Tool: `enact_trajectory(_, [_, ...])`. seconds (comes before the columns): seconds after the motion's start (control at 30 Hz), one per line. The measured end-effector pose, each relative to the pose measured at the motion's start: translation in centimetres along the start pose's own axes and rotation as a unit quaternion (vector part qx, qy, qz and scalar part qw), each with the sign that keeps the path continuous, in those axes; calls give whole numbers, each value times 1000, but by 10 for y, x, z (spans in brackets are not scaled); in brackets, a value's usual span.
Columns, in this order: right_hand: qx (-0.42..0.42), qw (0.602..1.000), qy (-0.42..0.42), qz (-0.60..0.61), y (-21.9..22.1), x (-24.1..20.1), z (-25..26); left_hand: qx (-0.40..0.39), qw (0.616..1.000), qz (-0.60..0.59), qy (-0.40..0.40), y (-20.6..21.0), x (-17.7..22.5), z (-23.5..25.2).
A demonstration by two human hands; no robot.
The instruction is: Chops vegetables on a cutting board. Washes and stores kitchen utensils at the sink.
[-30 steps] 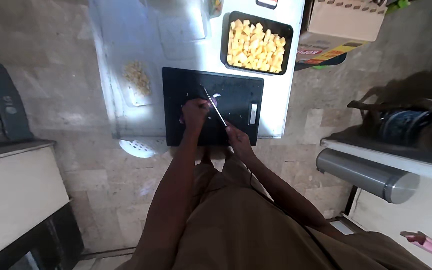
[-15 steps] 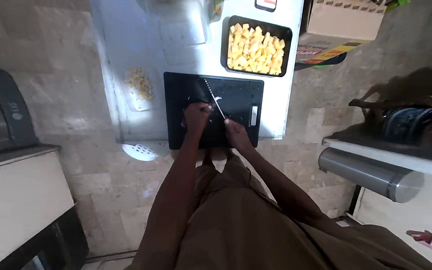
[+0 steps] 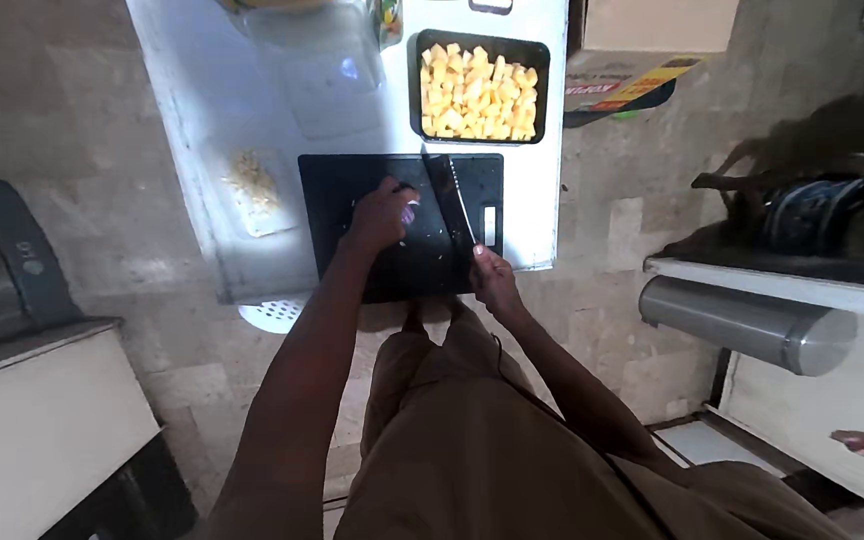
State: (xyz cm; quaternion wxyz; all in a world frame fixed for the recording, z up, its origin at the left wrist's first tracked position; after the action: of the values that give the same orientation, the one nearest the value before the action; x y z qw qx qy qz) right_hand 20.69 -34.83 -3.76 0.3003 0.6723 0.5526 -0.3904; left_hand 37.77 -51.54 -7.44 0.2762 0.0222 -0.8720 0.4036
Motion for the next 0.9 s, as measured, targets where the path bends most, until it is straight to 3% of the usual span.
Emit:
enact_trajectory(0.2, [-20, 1000, -1, -13, -3, 6, -4, -23, 1000, -7, 2, -5, 1, 5])
enact_trajectory(0.53, [-36, 996, -18, -84, 4, 10, 3, 74, 988, -115, -70, 4, 1, -8])
enact_trajectory(0.9, [-46, 995, -60, -57, 7, -13, 31, 158, 962, -167, -150, 2, 0, -27])
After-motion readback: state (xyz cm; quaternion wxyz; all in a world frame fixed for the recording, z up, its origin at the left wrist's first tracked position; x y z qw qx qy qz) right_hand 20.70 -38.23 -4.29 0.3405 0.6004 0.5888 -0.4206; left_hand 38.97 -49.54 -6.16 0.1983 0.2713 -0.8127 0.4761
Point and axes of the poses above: each hand's wrist, its own z-axis towards the middle knuckle, its own y-axis out of the palm, x = y × z, the point moved 8 cm from there along z, towards the middle knuckle, and after that the axes turned 8 degrees about -y, right-handed, at the moved point
